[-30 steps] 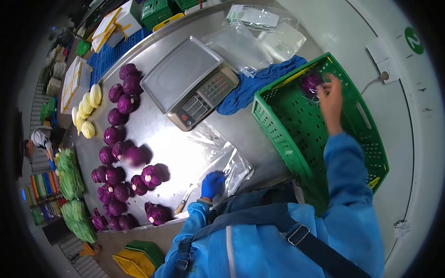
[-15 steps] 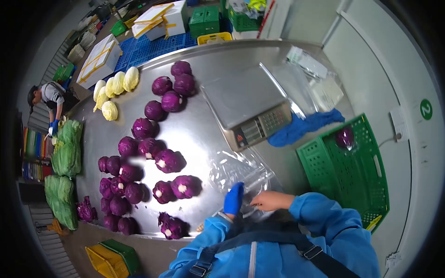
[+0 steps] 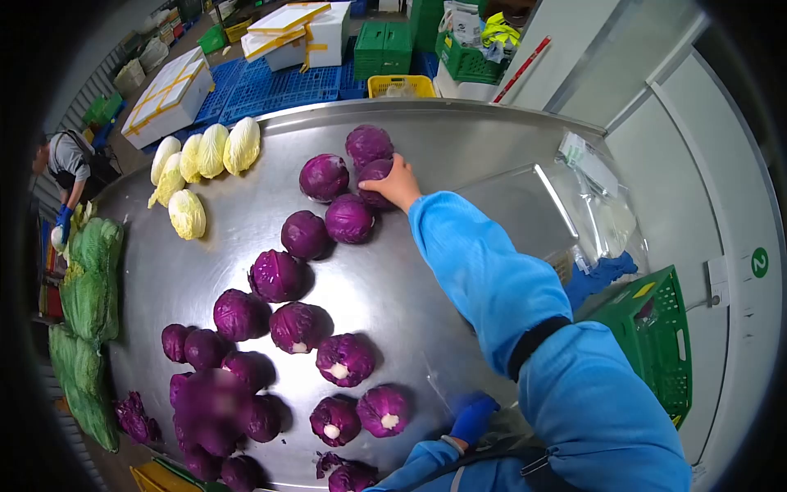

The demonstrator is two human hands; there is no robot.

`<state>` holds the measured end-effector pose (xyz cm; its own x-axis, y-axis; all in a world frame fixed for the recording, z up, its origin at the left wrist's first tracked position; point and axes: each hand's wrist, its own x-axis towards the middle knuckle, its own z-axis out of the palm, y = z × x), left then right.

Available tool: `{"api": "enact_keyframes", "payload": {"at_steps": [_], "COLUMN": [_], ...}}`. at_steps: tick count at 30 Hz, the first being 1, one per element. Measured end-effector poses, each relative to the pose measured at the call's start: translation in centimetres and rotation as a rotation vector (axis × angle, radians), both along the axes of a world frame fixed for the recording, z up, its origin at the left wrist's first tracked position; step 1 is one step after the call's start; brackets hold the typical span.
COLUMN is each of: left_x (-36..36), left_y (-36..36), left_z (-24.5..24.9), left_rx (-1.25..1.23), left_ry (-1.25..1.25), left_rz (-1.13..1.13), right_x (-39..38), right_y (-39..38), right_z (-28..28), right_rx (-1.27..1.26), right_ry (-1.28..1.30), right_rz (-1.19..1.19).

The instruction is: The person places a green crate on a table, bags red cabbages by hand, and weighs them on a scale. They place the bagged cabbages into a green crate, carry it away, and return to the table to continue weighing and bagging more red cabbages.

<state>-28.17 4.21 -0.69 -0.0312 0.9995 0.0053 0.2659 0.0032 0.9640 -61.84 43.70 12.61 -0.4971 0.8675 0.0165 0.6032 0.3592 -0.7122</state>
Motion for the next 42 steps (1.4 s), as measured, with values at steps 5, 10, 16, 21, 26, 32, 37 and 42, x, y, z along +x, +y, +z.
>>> {"api": "enact_keyframes", "payload": {"at_steps": [5,10,16,21,26,32,37,42], "left_x": [0.5,0.2,-1.2,-3.4,-2.7,-3.6,-1.6,-0.1], "left_y": [-0.4,-0.4,0.5,1.2,0.8,1.4,0.5,0.2], "left_z": [0.0,0.5,2.1,5.1,2.7,4.0,1.9,0.6], "left_rx": [0.015,0.039,0.035,0.017,0.123,0.209,0.181,0.04], "left_ry": [0.003,0.029,-0.031,-0.036,-0.076,0.077,0.009,0.076], "left_rz": [-0.021,-0.007,-0.026,-0.062,-0.059,0.009,-0.033,-0.259], "right_x": [-0.4,7.7,24.3,27.8,16.3,-4.7,-8.0,-4.9], "right_y": [2.1,1.0,0.9,1.3,-0.3,5.0,7.5,5.0], "right_z": [-0.8,6.8,11.7,11.6,14.0,0.1,-2.9,0.5], "right_rx": [-0.541,-0.564,-0.352,-0.046,0.422,0.424,0.039,-0.924], "right_ry": [0.268,0.539,0.136,-0.275,-0.177,-0.119,0.017,0.696], "right_rz": [-0.01,0.192,-0.027,0.098,0.35,0.14,-0.05,-0.291]}}
